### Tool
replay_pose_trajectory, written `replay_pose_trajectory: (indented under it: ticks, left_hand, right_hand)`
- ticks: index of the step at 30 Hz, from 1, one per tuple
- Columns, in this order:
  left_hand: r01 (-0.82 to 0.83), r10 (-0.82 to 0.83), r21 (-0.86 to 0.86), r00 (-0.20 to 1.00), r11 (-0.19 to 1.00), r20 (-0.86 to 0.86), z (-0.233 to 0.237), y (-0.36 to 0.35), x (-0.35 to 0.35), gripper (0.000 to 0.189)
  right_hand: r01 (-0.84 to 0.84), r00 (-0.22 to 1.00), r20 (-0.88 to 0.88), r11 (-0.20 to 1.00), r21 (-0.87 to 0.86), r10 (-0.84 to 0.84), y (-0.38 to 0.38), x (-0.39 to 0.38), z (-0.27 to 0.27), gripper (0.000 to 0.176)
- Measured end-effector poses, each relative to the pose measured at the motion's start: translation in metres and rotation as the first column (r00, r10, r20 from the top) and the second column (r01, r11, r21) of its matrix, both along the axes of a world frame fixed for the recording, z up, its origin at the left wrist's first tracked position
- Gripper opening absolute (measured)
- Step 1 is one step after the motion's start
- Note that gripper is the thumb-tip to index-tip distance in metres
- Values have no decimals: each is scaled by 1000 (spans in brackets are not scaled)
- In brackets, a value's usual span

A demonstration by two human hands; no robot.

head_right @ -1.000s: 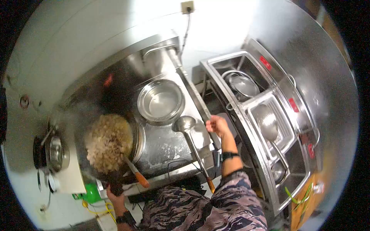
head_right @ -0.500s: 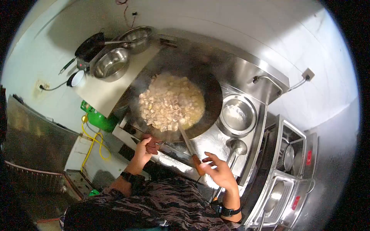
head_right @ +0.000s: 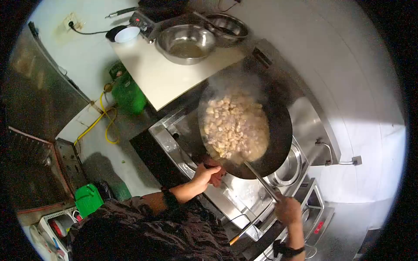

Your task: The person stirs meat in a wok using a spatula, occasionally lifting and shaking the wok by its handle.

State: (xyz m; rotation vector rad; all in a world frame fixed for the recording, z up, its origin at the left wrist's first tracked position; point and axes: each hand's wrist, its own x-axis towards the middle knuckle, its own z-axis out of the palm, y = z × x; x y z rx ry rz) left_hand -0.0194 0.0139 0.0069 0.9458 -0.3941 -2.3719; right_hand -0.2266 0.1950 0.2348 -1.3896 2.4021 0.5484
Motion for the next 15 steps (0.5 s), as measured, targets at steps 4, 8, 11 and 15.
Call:
replay_pose_trajectory:
  ticks: [4, 8, 11, 15]
  left_hand:
    - [142, -144, -35, 988, 989, -54, -4, -15, 6, 12]
    - [134, -135, -23, 989, 991, -53, 6, -14, 7, 10]
    - [142, -145, -43, 985, 989, -91, 1, -15, 8, 10]
    - [123, -125, -36, 991, 992, -49, 11, -16, 8, 8]
  right_hand:
    - [44, 969, 237, 995, 89, -64, -35, -12, 26, 39]
    - [-59, 925, 356, 976, -211, 133, -25, -17, -100, 39]
    - [501, 687, 653, 858, -109, -319, -76, 44, -107, 35]
    - [593, 592, 771, 775, -218, -236, -100, 49, -158, 36]
